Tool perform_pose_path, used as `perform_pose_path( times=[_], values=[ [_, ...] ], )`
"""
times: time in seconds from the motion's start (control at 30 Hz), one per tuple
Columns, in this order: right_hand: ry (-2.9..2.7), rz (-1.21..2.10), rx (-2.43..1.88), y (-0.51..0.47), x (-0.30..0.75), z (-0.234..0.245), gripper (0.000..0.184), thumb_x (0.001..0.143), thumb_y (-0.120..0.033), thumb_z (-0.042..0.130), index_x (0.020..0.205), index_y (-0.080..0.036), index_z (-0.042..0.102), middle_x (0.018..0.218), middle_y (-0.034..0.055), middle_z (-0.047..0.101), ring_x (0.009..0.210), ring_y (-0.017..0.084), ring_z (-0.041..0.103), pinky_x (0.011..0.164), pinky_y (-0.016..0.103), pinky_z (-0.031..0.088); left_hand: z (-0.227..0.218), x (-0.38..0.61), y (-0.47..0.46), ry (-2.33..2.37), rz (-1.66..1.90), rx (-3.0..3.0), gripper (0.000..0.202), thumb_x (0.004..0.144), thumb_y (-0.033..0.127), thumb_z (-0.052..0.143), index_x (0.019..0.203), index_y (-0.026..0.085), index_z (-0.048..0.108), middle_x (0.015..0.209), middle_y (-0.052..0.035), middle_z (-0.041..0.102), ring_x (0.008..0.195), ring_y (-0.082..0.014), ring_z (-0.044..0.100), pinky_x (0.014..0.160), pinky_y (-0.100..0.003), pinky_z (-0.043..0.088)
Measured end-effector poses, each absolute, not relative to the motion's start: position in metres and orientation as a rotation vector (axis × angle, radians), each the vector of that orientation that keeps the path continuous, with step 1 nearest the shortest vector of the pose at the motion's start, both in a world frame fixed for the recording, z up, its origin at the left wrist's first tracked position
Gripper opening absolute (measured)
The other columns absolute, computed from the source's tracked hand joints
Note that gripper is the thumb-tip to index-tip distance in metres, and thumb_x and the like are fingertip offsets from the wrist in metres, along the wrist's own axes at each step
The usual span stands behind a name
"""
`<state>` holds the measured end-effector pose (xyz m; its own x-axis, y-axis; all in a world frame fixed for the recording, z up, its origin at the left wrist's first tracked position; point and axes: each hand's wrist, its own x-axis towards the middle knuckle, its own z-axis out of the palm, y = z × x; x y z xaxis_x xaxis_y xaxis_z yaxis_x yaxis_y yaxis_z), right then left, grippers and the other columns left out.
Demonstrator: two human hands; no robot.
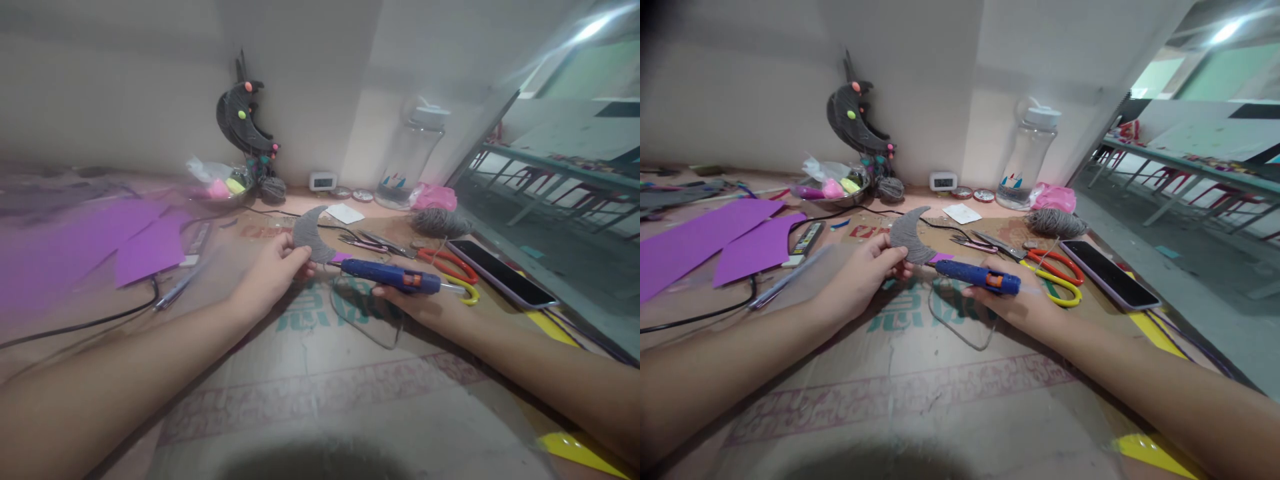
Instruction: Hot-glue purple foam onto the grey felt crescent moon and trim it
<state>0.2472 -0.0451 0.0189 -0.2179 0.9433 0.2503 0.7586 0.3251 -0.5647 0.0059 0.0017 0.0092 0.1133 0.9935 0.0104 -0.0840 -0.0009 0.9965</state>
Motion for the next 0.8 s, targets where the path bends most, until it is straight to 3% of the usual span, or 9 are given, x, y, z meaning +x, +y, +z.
perform_pose_path(
  times=[0.8],
  values=[
    [-1.967,0.454,-1.531,-0.0429,0.2465,0.0223,0.030,0.075,-0.051,0.066,0.067,-0.025,0.052,0.063,0.0004,0.056,0.061,0.019,0.053,0.055,0.031,0.043,0.0066,0.0042,0.0036,1.016,1.152,1.233,0.011,0.081,0.023,0.061,0.077,0.017,0.051,0.062,0.0021,0.065,0.054,-0.0096,0.060,0.055,-0.021,0.047]
  ],
)
